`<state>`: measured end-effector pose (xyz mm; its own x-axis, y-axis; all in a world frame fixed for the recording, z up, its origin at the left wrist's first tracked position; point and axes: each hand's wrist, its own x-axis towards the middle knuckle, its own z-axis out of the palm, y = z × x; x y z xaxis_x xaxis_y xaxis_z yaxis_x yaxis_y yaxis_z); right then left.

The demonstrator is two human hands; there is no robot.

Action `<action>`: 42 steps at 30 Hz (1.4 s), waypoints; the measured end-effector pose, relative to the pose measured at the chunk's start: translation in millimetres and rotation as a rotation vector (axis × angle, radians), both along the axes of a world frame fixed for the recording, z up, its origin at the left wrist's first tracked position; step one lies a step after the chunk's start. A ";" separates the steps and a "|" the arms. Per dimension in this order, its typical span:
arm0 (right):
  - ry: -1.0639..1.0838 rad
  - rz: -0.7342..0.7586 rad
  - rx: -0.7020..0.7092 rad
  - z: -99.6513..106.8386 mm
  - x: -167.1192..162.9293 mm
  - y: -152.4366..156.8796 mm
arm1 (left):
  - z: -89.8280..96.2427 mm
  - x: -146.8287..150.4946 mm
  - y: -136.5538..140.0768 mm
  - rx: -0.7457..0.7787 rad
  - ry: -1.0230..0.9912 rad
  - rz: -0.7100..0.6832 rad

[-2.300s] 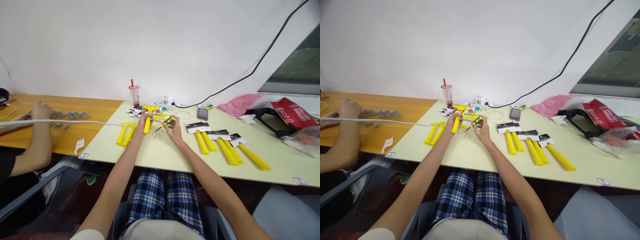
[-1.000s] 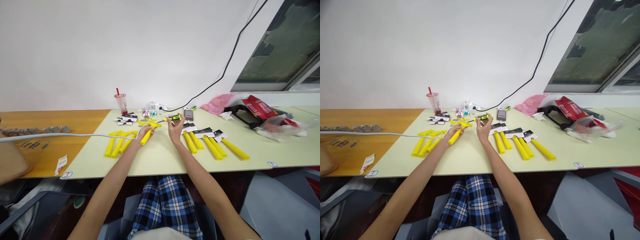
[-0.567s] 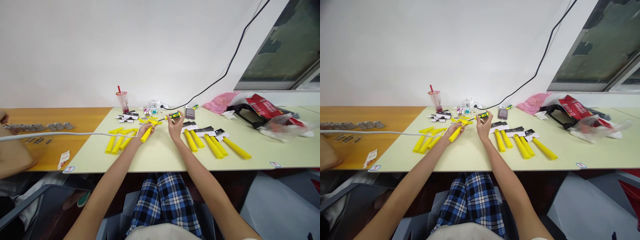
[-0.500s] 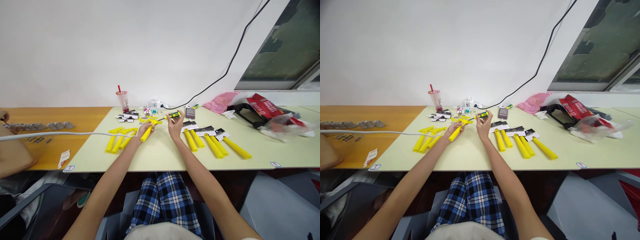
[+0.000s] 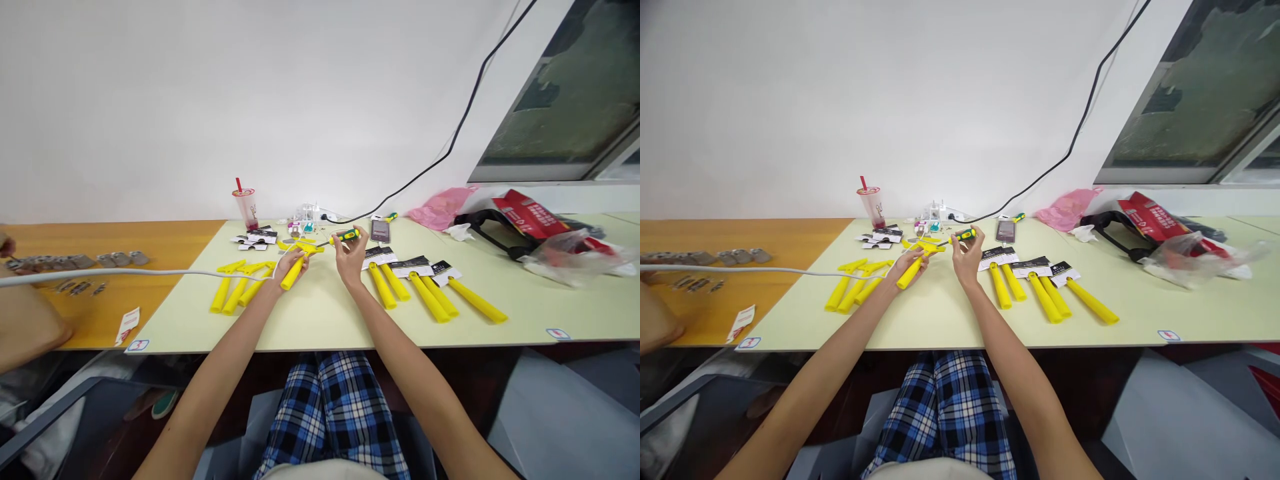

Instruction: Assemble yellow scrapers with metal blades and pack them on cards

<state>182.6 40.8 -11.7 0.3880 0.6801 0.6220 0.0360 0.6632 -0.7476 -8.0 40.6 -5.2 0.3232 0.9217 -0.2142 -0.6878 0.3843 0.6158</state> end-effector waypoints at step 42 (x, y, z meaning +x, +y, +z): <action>0.112 -0.115 -0.080 0.6 6.6 9.6 | -0.5 1.5 1.9 0.089 0.056 0.038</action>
